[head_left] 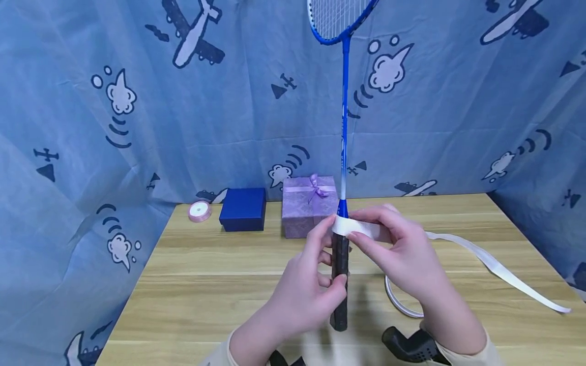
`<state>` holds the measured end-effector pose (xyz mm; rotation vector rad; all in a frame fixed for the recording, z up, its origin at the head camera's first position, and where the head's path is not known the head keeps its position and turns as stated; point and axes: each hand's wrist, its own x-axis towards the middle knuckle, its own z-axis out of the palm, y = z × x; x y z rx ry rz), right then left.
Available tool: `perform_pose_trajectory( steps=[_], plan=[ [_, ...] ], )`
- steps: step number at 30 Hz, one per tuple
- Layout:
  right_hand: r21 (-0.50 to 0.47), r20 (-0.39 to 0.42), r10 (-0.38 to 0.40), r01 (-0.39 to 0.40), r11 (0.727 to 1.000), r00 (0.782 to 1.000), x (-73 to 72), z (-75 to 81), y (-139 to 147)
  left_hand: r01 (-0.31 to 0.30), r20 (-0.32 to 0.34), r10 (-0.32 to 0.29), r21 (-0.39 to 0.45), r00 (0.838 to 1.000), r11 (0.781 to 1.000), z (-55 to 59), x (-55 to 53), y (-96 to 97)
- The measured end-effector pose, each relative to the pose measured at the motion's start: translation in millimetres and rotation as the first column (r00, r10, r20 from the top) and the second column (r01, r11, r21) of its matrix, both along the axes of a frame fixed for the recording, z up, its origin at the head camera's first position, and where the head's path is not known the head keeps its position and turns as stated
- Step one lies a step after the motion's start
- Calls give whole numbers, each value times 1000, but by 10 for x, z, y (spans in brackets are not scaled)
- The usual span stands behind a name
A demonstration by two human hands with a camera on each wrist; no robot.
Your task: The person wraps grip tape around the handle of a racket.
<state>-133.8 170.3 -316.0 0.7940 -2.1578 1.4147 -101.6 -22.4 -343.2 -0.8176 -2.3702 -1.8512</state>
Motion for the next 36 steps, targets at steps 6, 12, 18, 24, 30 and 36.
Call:
perform_pose_trajectory(
  steps=[6, 12, 18, 24, 30, 36],
  plan=[
    [74, 21, -84, 82, 994, 996, 20, 42, 55, 50, 51, -53, 50, 997, 997, 14, -27, -30],
    [12, 49, -89, 88, 996, 995, 25, 50, 37, 47, 56, -47, 12, 997, 999, -5, -50, -15],
    [-41, 46, -44, 46, 998, 998, 6, 61, 18, 25, 37, -23, -42, 999, 999, -32, -61, 19],
    [-61, 84, -25, 30, 998, 996, -19, 48, 27, 34, 58, -35, 17, 998, 999, -32, -54, 21],
    [-61, 147, -67, 76, 995, 987, -31, 23, 43, 66, 63, -68, 41, 996, 997, -14, -50, 16],
    [-73, 172, -37, 50, 996, 984, -56, 8, 53, 92, 79, -98, 71, 992, 993, -14, -53, 10]
  ],
)
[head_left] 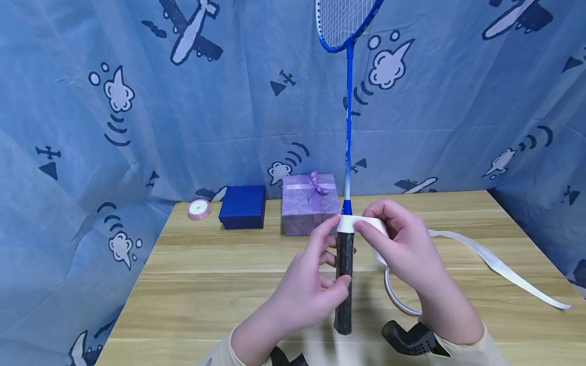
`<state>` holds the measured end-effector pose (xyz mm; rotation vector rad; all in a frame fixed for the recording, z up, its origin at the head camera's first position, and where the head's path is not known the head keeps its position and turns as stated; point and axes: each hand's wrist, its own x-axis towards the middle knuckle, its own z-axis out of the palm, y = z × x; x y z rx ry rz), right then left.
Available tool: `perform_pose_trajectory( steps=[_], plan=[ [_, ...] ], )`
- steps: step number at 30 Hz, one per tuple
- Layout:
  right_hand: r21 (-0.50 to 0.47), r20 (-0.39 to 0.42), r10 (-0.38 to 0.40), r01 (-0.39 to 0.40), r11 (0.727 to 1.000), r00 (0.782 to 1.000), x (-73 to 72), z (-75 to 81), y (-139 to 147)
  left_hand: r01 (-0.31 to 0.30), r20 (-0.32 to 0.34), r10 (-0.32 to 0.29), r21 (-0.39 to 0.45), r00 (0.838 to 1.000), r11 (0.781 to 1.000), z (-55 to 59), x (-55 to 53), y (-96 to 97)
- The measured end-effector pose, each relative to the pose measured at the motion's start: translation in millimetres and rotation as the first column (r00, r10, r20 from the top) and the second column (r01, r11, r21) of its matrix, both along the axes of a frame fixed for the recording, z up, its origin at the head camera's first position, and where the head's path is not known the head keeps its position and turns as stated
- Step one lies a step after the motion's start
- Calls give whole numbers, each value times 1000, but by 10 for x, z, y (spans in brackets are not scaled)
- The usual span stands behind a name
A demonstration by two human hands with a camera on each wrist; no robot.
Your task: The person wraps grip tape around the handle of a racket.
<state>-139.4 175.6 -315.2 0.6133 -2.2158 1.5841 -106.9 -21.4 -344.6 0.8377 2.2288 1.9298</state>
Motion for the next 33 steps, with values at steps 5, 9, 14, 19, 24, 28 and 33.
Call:
perform_pose_trajectory(
  steps=[5, 9, 14, 19, 24, 28, 33],
  plan=[
    [-21, 17, 31, -31, 999, 999, -27, -21, 11, 28, 14, -29, 32, 999, 999, -7, -7, -1],
    [-50, 28, 61, -60, 997, 998, -43, -27, 16, 48, 16, -49, 48, 999, 998, -9, -13, -3],
    [-136, 67, 138, -128, 982, 988, -61, -39, 27, 100, 2, -100, 86, 995, 991, -12, -28, -8],
    [-262, 115, 253, -216, 941, 961, -65, -46, 15, 177, -12, -177, 123, 984, 977, -17, -48, -23],
    [-282, 7, 265, -252, 925, 964, -63, -67, -37, 232, -50, -227, 145, 973, 962, -36, -63, -44],
    [-268, -114, 231, -253, 929, 966, -68, -101, -72, 200, -45, -196, 114, 980, 973, -31, -47, -27],
    [-258, -181, 186, -229, 939, 966, -86, -168, -108, -14, -71, 9, -60, 997, 998, -29, 0, 18]
  ],
)
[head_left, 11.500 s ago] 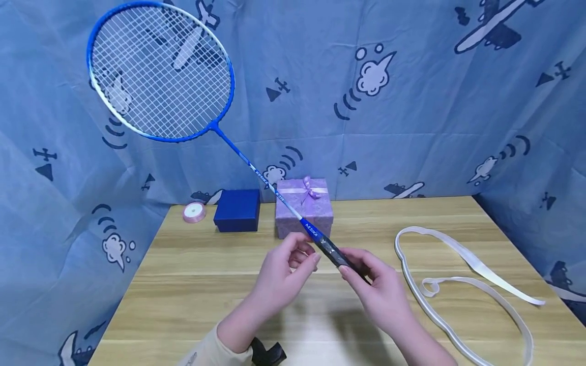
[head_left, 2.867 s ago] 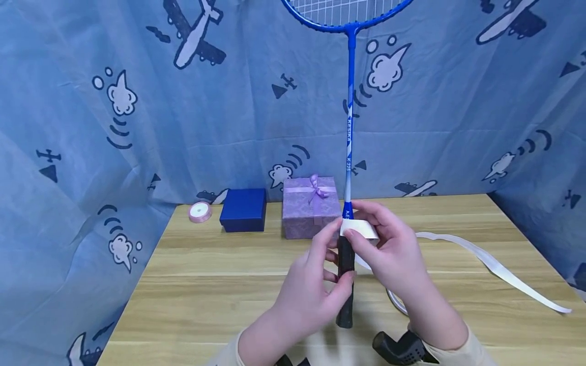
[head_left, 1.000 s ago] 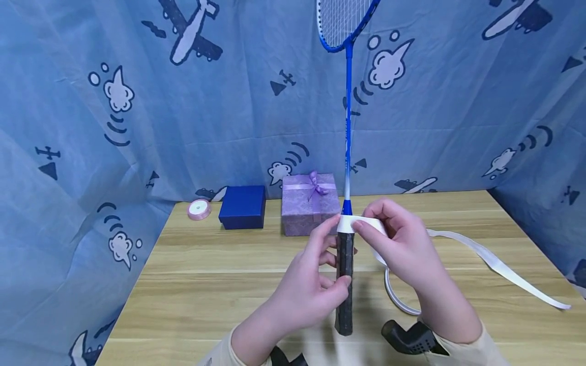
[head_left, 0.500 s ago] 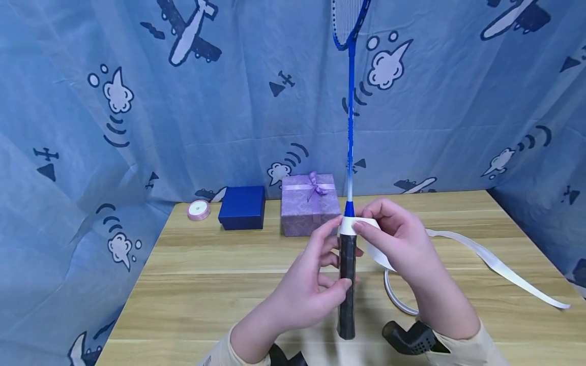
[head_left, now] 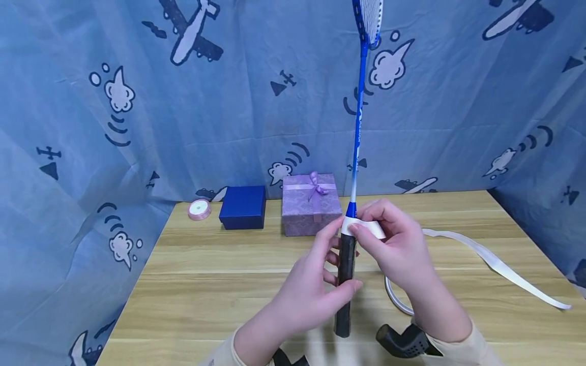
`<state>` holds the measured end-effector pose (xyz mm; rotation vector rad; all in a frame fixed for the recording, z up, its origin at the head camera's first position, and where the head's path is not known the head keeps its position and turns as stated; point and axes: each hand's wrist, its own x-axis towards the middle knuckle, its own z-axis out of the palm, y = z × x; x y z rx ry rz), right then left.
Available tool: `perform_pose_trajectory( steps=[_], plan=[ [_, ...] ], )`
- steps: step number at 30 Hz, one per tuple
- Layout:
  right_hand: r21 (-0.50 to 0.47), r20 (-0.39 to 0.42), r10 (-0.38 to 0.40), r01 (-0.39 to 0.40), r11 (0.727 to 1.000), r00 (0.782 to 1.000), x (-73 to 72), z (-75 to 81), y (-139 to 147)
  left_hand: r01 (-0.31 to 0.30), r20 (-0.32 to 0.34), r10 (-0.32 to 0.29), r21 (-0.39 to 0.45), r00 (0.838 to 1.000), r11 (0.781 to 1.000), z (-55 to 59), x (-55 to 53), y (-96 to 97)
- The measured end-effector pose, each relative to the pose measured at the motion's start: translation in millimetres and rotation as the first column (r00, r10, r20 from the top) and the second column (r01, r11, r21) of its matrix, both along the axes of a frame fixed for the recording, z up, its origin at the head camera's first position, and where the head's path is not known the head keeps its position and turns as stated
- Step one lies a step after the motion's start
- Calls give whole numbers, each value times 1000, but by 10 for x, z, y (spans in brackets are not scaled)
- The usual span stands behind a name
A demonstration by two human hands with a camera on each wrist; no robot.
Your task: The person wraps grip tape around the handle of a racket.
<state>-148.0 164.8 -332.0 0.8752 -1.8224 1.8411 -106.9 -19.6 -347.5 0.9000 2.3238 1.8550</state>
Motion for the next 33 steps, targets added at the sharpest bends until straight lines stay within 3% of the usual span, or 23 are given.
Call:
perform_pose_trajectory(
  steps=[3, 7, 12, 15, 20, 28, 33],
  plan=[
    [38, -31, -63, 64, 997, 998, 4, -4, -33, -114, -62, 109, -69, 992, 991, -4, 21, 19],
    [139, -59, -179, 186, 973, 982, 29, 25, -40, -178, -99, 170, -83, 980, 980, -8, 28, 48],
    [275, -130, -236, 264, 925, 963, 40, 64, -6, -136, -9, 136, -2, 991, 991, -8, 15, 51],
    [346, -124, -207, 238, 908, 971, 52, 95, 44, -98, 51, 95, 60, 994, 993, -9, 1, 44],
    [421, -64, -183, 193, 886, 981, 96, 166, 126, -81, 98, 71, 100, 993, 992, -9, -7, 29],
    [356, -47, -186, 191, 915, 981, 130, 196, 133, -66, 147, 54, 78, 988, 995, -3, -8, 37],
    [339, -24, -190, 186, 922, 982, 107, 173, 147, -17, 195, -14, 156, 981, 988, -12, -10, 46]
  ],
)
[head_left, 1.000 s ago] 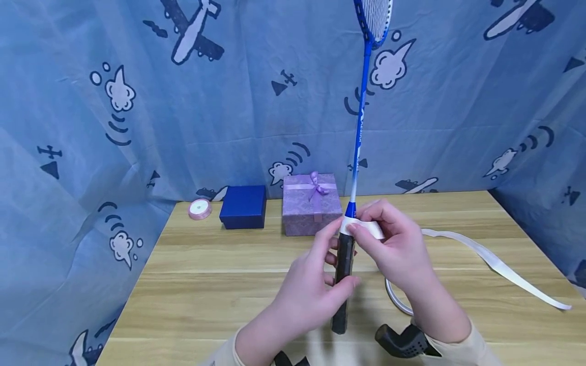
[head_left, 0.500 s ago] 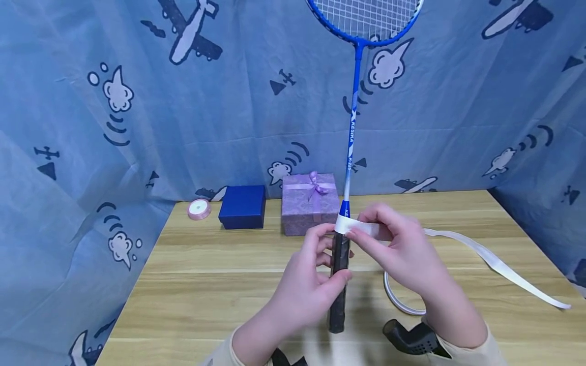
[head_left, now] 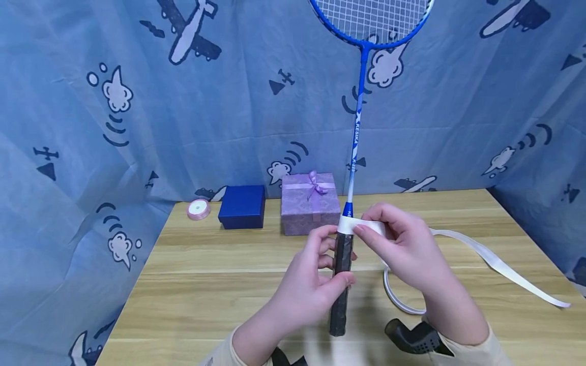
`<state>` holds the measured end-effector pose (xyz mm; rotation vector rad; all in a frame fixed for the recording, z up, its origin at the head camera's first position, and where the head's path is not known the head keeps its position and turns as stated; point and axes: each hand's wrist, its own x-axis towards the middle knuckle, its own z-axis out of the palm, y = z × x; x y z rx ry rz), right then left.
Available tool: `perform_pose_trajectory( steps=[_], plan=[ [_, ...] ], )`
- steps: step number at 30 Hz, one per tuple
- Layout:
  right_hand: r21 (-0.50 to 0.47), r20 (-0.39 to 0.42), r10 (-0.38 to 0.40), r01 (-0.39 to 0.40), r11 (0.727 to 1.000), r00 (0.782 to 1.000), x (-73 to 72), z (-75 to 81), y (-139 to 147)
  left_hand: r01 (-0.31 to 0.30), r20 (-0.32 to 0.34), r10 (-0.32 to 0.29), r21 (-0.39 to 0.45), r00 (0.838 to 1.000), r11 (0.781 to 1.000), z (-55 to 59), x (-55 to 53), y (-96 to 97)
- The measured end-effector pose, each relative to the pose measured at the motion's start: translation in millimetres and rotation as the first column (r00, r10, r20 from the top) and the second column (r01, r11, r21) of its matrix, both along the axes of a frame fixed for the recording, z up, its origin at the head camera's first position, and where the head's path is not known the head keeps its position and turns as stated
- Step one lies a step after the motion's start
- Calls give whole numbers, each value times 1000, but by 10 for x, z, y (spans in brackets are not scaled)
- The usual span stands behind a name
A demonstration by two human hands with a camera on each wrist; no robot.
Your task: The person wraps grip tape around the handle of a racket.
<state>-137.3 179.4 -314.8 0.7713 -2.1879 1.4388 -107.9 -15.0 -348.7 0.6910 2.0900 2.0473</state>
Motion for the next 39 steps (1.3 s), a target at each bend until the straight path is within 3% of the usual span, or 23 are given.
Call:
perform_pose_trajectory(
  steps=[3, 11, 16, 20, 25, 27, 29, 31, 33, 39],
  plan=[
    [-15, 24, 6, -5, 1000, 1000, -15, -10, 11, 39, 4, -39, 50, 999, 998, 2, -1, -6],
    [-55, 42, 6, -3, 998, 999, -44, -36, 9, 96, 53, -100, 80, 994, 992, 16, -7, -21],
    [-66, 109, 80, -73, 995, 991, -77, -60, 25, 167, 65, -177, 134, 982, 977, 9, -11, -34],
    [-108, 164, 225, -209, 972, 960, -119, -89, 50, 256, -10, -258, 174, 966, 951, -19, -29, -46],
    [-194, 134, 413, -385, 902, 901, -159, -135, 51, 360, -166, -333, 175, 928, 916, -66, -53, -62],
    [-206, 121, 432, -403, 892, 894, -154, -143, 44, 386, -194, -353, 175, 915, 906, -75, -53, -65],
    [-201, 121, 415, -387, 900, 902, -138, -130, 21, 397, -196, -363, 176, 911, 901, -73, -48, -72],
    [-190, 113, 385, -360, 913, 916, -120, -125, -7, 390, -176, -360, 181, 916, 903, -63, -39, -71],
    [-167, 115, 334, -313, 935, 936, -96, -119, -48, 355, -135, -334, 185, 933, 916, -51, -23, -63],
    [-101, 41, 155, -150, 983, 987, -43, -147, -177, 155, -4, -156, 119, 988, 981, -14, 15, -15]
  ],
)
